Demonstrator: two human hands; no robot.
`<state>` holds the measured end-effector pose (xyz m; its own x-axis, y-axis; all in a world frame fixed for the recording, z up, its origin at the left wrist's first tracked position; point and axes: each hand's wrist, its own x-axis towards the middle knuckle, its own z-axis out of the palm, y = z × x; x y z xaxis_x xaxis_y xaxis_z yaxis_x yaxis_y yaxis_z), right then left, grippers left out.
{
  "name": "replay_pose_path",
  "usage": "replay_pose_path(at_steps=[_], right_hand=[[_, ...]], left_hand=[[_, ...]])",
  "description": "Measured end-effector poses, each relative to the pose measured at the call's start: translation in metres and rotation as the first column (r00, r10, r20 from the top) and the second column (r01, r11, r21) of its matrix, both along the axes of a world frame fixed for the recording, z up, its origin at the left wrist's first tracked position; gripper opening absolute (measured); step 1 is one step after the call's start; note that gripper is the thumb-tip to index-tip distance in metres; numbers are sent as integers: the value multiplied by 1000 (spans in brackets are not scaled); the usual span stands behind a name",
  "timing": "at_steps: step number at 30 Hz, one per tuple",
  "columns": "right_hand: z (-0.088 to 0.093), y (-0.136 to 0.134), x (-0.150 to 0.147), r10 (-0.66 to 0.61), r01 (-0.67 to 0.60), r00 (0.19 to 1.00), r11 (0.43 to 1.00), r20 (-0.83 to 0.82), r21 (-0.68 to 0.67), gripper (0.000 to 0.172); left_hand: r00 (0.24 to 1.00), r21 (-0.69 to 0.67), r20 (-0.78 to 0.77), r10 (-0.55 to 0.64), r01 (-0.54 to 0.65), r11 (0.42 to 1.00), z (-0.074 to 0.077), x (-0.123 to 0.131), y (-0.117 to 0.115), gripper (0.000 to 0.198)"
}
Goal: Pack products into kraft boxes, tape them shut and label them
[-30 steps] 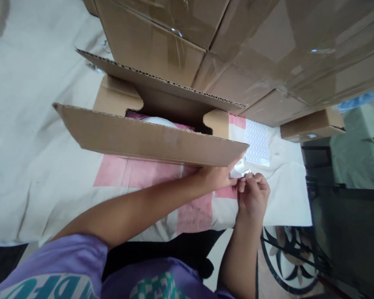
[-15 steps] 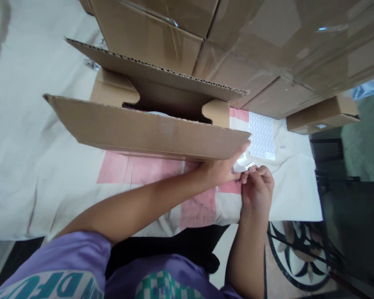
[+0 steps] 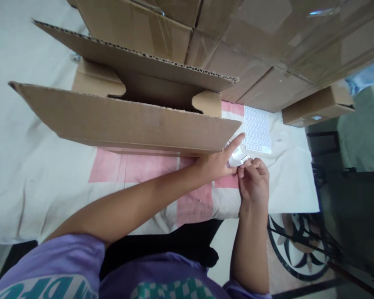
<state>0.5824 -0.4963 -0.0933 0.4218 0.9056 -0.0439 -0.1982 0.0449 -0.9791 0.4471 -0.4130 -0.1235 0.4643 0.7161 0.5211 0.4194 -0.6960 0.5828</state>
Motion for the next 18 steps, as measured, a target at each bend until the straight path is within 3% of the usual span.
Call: replay_pose_path(at_steps=[18], right_hand=[[2, 0, -4, -9, 9, 1000, 1000, 26, 6, 39]], left_hand=[[996, -13, -83, 17, -18, 1000, 8, -3, -1, 88]])
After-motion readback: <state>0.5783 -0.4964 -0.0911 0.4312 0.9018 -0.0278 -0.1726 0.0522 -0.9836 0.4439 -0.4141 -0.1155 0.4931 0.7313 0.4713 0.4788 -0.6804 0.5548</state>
